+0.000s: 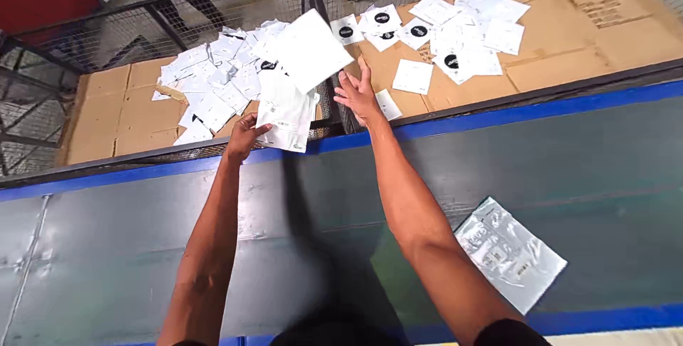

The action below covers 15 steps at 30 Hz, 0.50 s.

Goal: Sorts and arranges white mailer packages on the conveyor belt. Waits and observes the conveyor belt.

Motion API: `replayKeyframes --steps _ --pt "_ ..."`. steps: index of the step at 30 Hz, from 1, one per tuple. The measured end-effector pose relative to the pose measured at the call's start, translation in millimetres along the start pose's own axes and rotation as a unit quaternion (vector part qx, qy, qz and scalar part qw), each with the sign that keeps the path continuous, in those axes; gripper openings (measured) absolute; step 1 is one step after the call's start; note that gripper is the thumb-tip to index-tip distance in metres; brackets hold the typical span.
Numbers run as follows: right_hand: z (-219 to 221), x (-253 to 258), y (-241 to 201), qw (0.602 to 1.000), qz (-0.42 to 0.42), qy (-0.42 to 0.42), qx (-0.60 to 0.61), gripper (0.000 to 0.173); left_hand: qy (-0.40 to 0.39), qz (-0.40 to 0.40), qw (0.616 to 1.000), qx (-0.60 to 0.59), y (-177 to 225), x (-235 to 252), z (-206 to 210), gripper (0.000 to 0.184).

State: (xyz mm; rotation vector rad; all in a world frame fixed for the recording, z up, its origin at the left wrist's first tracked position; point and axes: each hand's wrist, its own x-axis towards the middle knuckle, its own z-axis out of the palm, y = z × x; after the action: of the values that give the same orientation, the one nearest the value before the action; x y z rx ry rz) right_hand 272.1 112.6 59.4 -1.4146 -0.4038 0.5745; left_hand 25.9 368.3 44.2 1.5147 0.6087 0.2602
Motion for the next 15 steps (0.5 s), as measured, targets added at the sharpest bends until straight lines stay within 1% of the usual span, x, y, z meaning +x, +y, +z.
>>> replayKeyframes --steps 1,3,6,8,9,10,11,12,13,14,15 --pt "4.3 -10.9 -10.9 0.999 -0.008 -0.004 -0.048 0.085 0.014 0.004 1.0 -0.004 2.9 -14.6 -8.7 0.038" --pt "1.9 -58.6 -13.7 0.988 -0.021 0.002 -0.154 0.075 0.028 0.009 1.0 -0.008 -1.0 -48.4 -25.8 0.038" --pt "-18.8 -143.4 22.0 0.962 -0.04 -0.018 -0.269 0.057 0.043 0.021 0.998 0.029 8.0 -92.4 -54.3 0.041" --pt "-53.2 -227.7 47.2 0.955 -0.031 -0.006 -0.295 0.046 0.077 0.017 0.995 0.056 14.2 -117.9 -67.4 0.052" --pt "-76.6 -279.2 55.8 0.955 -0.012 0.024 -0.296 0.042 0.097 0.006 0.994 0.045 9.4 -119.7 -75.4 0.056" --pt "-97.8 -323.2 59.7 0.953 0.009 0.07 -0.294 0.039 0.12 -0.005 0.993 0.022 0.1 -108.9 -92.0 0.057" --pt "-117.8 -356.1 60.6 0.945 0.029 0.124 -0.301 0.037 0.141 -0.017 0.99 0.015 -15.9 -94.0 -115.0 0.054" --pt "-135.4 -386.9 61.1 0.929 0.056 0.175 -0.32 0.036 0.166 -0.031 0.985 0.03 -33.0 -86.2 -132.2 0.045" --pt "-151.8 -412.9 60.3 0.909 0.082 0.218 -0.347 0.036 0.176 -0.041 0.981 0.066 -46.0 -84.5 -135.0 0.045" --pt "-163.8 -436.0 59.3 0.887 0.107 0.244 -0.377 0.038 0.155 -0.044 0.979 0.127 -52.6 -91.0 -120.3 0.052" --pt "-171.5 -452.3 60.5 0.87 0.127 0.251 -0.406 0.042 0.11 -0.037 0.974 0.192 -51.0 -100.8 -88.5 0.067"
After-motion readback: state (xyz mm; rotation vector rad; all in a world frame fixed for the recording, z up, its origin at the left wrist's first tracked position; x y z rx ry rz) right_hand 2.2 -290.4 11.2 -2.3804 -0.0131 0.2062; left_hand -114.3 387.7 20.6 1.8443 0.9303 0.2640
